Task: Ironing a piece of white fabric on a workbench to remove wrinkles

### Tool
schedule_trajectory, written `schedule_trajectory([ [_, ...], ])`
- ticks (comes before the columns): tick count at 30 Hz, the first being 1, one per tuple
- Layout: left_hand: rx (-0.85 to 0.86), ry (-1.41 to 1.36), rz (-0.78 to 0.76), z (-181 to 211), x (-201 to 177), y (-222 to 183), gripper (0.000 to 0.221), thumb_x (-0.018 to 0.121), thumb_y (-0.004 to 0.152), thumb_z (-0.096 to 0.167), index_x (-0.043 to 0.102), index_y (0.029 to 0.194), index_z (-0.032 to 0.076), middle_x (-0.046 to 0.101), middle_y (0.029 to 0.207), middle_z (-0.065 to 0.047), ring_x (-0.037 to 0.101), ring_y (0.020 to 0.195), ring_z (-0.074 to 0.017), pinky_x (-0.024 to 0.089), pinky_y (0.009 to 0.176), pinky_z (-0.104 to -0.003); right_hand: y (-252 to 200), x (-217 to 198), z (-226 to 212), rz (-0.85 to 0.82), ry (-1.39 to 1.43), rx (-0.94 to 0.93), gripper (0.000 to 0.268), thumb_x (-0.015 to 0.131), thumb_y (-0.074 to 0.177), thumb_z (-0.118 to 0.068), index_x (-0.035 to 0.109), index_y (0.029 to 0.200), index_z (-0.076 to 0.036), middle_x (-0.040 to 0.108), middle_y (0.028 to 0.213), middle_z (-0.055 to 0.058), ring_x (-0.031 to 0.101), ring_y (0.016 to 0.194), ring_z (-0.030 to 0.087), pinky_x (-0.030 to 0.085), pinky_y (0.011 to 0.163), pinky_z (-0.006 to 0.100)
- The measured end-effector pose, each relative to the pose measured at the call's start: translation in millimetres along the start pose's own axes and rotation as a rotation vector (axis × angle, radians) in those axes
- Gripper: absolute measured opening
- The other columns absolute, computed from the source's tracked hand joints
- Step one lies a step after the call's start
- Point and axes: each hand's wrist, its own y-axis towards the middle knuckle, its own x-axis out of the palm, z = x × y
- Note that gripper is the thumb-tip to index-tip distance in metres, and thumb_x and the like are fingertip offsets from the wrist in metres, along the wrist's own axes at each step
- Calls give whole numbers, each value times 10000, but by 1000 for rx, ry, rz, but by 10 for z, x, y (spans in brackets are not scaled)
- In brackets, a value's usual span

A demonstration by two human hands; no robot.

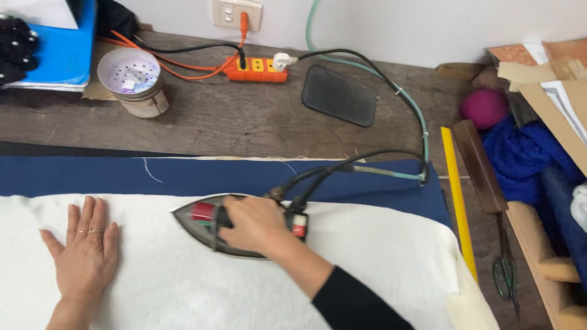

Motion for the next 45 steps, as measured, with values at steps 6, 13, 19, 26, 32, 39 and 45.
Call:
schedule_trajectory([
  [6, 60, -168, 228, -34, -17, -61, 549, 294, 1026, 237, 318, 1514, -12, 331, 1562, -176, 220, 1471, -362, 74, 1151, -621, 489, 101, -694, -3, 42, -135, 327, 543, 813, -304, 636, 1018, -66, 698, 1003, 176, 651, 938, 395, 502, 756, 503],
  [13, 110, -271, 298, -187, 27, -45, 542, 370, 964, 51, 335, 1491, -74, 370, 1527, -263, 297, 1411, -482, 138, 1119, -644, 667, 243, -903, -26, 50, -90, 373, 611, 829, -287, 634, 1109, -41, 695, 1049, 164, 665, 959, 358, 515, 776, 464],
  [19, 234, -109, 382, -46, 288, -37, 543, 449, 1002, 47, 410, 1524, -99, 426, 1553, -305, 336, 1435, -534, 175, 1067, -759, 199, 252, -340, -59, 77, -65, 317, 610, 809, -252, 655, 1042, -42, 689, 1028, 206, 658, 943, 410, 513, 762, 511],
  [26, 409, 53, 175, 1174, 604, -169, 702, 325, 884, 510, 214, 1542, 289, 195, 1627, 13, 178, 1494, -311, 129, 1050, -778, -657, 237, 877, -72, -43, 112, 336, 627, 817, -325, 574, 1017, -60, 675, 981, 217, 645, 899, 441, 513, 718, 550],
  [32, 342, 96, 37, 1270, 636, -166, 712, 221, 877, 654, 159, 1523, 361, 131, 1616, 34, 68, 1496, -297, 14, 1071, -723, -1272, 161, 2113, -78, -38, 394, 383, 699, 771, -346, 614, 1109, -185, 688, 953, 205, 643, 946, 395, 505, 771, 485],
  [39, 285, 90, -50, 1346, 543, -190, 699, 220, 896, 659, 228, 1511, 328, 178, 1613, -5, 98, 1495, -323, 1, 1078, -712, -1795, 28, 3229, -55, -56, 589, 426, 691, 806, -287, 607, 1212, -191, 730, 999, 69, 686, 938, 254, 536, 855, 437],
  [45, 300, 69, -22, 1372, 500, -208, 702, 235, 902, 644, 254, 1514, 300, 201, 1616, -31, 109, 1503, -346, 23, 1073, -733, -1943, 21, 3413, 45, -55, 702, 369, 622, 722, -339, 698, 1077, -271, 731, 855, 110, 662, 879, 340, 500, 762, 427],
])
